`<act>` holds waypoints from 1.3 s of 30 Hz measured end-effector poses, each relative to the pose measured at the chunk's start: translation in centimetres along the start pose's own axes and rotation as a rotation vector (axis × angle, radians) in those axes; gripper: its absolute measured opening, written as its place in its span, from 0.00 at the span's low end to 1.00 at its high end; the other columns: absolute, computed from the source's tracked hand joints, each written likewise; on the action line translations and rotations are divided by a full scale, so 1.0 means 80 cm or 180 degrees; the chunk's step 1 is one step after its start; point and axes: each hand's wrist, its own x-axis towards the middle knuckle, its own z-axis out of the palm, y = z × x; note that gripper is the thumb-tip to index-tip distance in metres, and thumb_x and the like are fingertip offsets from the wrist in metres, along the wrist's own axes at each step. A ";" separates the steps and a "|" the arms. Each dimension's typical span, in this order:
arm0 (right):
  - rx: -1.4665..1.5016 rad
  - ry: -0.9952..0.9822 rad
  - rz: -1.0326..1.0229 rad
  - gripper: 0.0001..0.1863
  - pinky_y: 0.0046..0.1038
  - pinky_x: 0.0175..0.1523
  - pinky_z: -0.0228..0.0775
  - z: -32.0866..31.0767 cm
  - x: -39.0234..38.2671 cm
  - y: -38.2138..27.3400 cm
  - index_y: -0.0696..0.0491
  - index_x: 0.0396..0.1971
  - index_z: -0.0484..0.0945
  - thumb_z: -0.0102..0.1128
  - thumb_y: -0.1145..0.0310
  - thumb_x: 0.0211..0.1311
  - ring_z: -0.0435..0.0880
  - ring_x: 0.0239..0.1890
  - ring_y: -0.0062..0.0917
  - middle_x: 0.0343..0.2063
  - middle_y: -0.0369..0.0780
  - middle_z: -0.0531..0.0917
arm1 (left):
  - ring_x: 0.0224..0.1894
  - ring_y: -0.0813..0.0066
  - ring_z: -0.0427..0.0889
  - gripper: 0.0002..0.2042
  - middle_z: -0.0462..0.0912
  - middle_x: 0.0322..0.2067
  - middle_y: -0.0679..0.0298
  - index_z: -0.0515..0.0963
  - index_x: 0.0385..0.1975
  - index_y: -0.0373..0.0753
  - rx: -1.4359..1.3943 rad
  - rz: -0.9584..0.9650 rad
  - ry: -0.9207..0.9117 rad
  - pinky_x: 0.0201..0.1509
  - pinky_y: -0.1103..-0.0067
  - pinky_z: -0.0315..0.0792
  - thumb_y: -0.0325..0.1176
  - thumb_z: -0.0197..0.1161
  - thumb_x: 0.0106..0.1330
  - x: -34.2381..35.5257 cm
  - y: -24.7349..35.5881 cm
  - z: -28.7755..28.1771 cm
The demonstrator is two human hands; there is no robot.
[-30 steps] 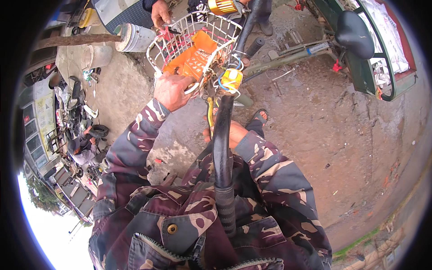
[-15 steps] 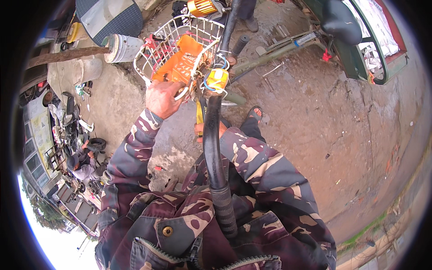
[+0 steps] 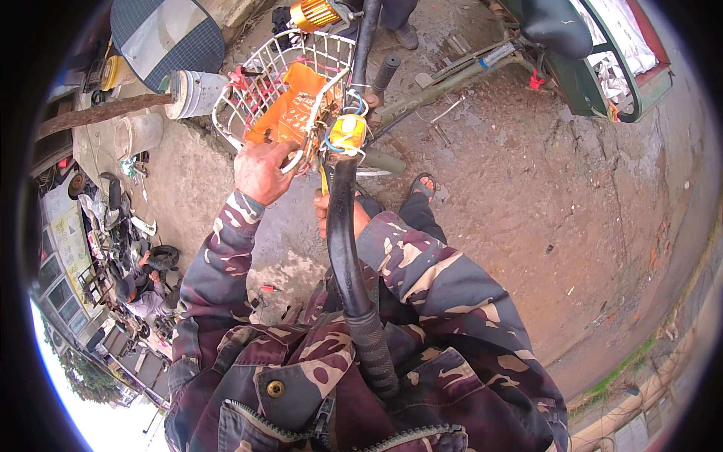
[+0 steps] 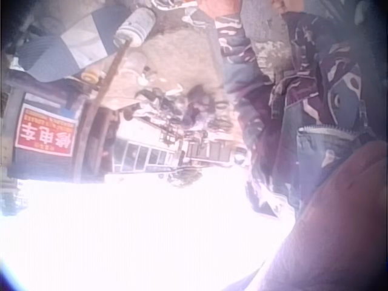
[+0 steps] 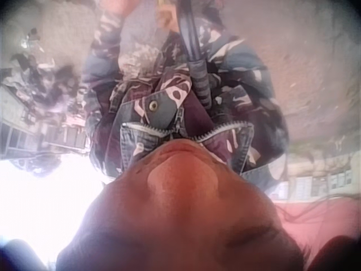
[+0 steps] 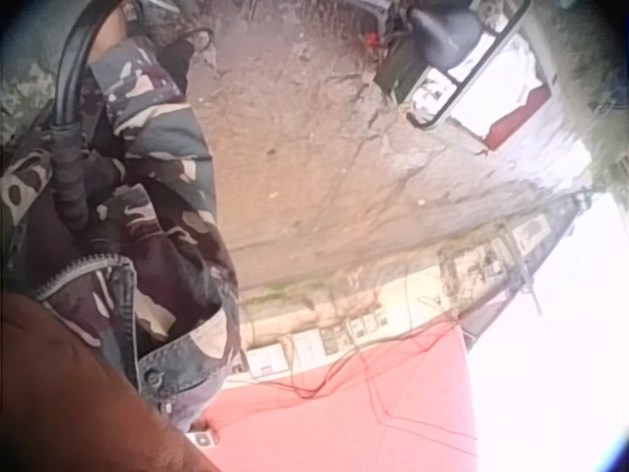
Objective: The person removes a tire from a rim, then walks to a bicycle and uses pliers to adjust the handlebar area. The person handles the tire and rim separately and manipulates the bicycle's front basket and handlebar components.
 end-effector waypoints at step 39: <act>-0.4426 0.1409 -0.1594 0.45 0.40 0.55 0.79 -0.001 -0.019 0.013 0.60 0.66 0.63 0.76 0.55 0.55 0.83 0.58 0.48 0.58 0.58 0.78 | 0.30 0.67 0.84 0.13 0.85 0.30 0.58 0.82 0.37 0.34 -0.5191 -0.4078 -0.0617 0.34 0.71 0.79 0.39 0.72 0.68 -0.012 0.074 0.139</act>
